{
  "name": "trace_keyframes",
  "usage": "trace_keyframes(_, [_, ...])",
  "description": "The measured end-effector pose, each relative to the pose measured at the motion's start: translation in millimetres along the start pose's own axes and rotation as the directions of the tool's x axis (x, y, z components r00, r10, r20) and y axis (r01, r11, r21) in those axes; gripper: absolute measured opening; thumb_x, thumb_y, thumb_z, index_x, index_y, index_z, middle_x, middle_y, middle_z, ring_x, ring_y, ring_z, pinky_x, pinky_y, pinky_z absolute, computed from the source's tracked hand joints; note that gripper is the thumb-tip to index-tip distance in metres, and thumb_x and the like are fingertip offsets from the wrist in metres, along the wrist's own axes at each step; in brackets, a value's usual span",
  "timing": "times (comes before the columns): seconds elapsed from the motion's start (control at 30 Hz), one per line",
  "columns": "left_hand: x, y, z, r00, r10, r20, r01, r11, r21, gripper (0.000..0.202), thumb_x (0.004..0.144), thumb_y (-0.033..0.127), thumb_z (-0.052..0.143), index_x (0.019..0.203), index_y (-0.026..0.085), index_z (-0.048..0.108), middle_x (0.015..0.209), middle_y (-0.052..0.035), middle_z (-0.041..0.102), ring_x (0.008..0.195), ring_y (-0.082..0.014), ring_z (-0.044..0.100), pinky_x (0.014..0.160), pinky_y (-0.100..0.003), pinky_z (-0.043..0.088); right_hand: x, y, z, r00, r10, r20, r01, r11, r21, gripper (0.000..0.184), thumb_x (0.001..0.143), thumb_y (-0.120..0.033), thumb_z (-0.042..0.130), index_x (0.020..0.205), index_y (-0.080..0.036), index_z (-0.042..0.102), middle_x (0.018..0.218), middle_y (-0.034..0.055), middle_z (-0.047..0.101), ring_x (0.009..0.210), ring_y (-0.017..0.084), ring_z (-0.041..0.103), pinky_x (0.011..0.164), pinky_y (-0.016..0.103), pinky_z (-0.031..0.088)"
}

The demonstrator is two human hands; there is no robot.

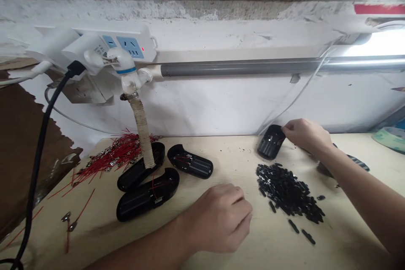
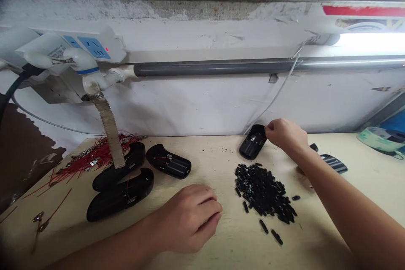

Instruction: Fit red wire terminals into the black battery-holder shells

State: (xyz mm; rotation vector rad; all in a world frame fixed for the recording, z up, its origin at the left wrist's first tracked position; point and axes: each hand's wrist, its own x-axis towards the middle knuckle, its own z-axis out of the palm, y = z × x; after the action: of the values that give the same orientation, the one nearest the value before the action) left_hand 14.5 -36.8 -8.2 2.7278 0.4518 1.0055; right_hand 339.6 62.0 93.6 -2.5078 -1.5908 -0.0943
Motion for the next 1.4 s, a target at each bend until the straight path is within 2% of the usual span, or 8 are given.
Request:
trace_keyframes(0.17, [0, 1, -1.3, 0.999, -0.034, -0.038, 0.032, 0.997, -0.063, 0.02, 0.099, 0.017, 0.052, 0.082, 0.017, 0.062, 0.076, -0.0043, 0.057, 0.069, -0.0151, 0.049, 0.066, -0.032, 0.042, -20, -14, -27, 0.99, -0.121, -0.07, 0.124, 0.991, 0.047, 0.029, 0.102, -0.033, 0.056, 0.1, -0.016, 0.079, 0.1, 0.0162, 0.076, 0.082, 0.026, 0.06, 0.07, 0.039, 0.04])
trace_keyframes(0.3, [-1, 0, -1.7, 0.957, -0.247, -0.153, 0.193, 0.935, -0.298, 0.019, 0.1, 0.021, 0.06, 0.117, 0.016, 0.066, 0.091, -0.0043, 0.066, 0.08, -0.0149, 0.062, 0.074, -0.029, 0.05, -48, -36, -42, 0.965, -0.245, -0.093, 0.254, 0.962, 0.103, 0.024, 0.099, -0.033, 0.06, 0.096, -0.019, 0.079, 0.097, 0.0116, 0.079, 0.087, 0.026, 0.066, 0.073, 0.037, 0.044])
trace_keyframes(0.57, [6, -6, -3.4, 0.691, -0.723, 0.019, 0.418, 0.378, -0.826, 0.092, 0.093, 0.038, 0.079, 0.165, 0.034, 0.022, 0.145, -0.0128, 0.058, 0.099, -0.0177, 0.07, 0.09, -0.039, 0.058, -124, -79, -26, 0.779, -0.579, -0.242, 0.627, 0.717, 0.303, 0.028, 0.098, -0.036, 0.059, 0.079, -0.024, 0.075, 0.073, 0.001, 0.074, 0.062, 0.019, 0.064, 0.062, 0.034, 0.041])
trace_keyframes(0.77, [13, -8, -13.1, 0.704, -0.693, 0.152, 0.402, 0.213, -0.891, 0.087, 0.083, 0.02, 0.078, 0.158, 0.027, 0.034, 0.104, -0.0039, 0.067, 0.087, -0.0207, 0.071, 0.081, -0.04, 0.059, -147, -90, 4, 0.624, -0.667, -0.408, 0.781, 0.553, 0.29, 0.023, 0.099, -0.024, 0.061, 0.082, -0.02, 0.075, 0.073, -0.0002, 0.072, 0.061, 0.015, 0.062, 0.059, 0.032, 0.043])
trace_keyframes(0.97, [17, -10, -17.8, 0.6, -0.776, 0.193, 0.413, 0.094, -0.906, 0.075, 0.071, 0.015, 0.07, 0.141, 0.027, 0.046, 0.095, 0.0024, 0.062, 0.065, -0.0155, 0.063, 0.064, -0.037, 0.059, -154, -85, -15, 0.58, -0.558, -0.593, 0.812, 0.451, 0.37, 0.017, 0.105, -0.025, 0.065, 0.095, -0.021, 0.079, 0.078, -0.0003, 0.076, 0.057, 0.011, 0.061, 0.054, 0.028, 0.044])
trace_keyframes(1.07, [18, -12, -18.9, 0.58, -0.804, 0.132, 0.425, 0.16, -0.891, 0.05, 0.073, 0.017, 0.07, 0.121, 0.021, 0.056, 0.095, 0.0011, 0.061, 0.072, -0.0133, 0.06, 0.067, -0.031, 0.054, -146, -75, -34, 0.618, -0.393, -0.681, 0.751, 0.551, 0.364, 0.026, 0.103, -0.034, 0.069, 0.081, -0.022, 0.075, 0.059, -0.0017, 0.064, 0.047, 0.011, 0.048, 0.05, 0.03, 0.039])
trace_keyframes(1.27, [18, -14, -19.3, 0.544, -0.832, 0.105, 0.415, 0.158, -0.896, 0.034, 0.074, 0.019, 0.071, 0.104, 0.02, 0.055, 0.087, 0.0029, 0.059, 0.075, -0.0115, 0.054, 0.067, -0.025, 0.047, -87, -44, -45, 0.879, -0.451, -0.154, 0.475, 0.857, 0.199, 0.03, 0.098, -0.046, 0.066, 0.083, -0.025, 0.079, 0.071, 0.0058, 0.072, 0.057, 0.02, 0.061, 0.053, 0.033, 0.041])
trace_keyframes(1.4, [20, -13, -19.8, 0.526, -0.842, 0.117, 0.406, 0.128, -0.905, 0.033, 0.072, 0.019, 0.07, 0.101, 0.02, 0.055, 0.086, 0.0026, 0.06, 0.074, -0.0116, 0.055, 0.069, -0.027, 0.048, -58, -32, -27, 0.793, -0.556, 0.25, 0.56, 0.826, 0.06, 0.025, 0.095, -0.042, 0.065, 0.103, -0.027, 0.083, 0.104, 0.01, 0.079, 0.079, 0.027, 0.071, 0.067, 0.04, 0.05])
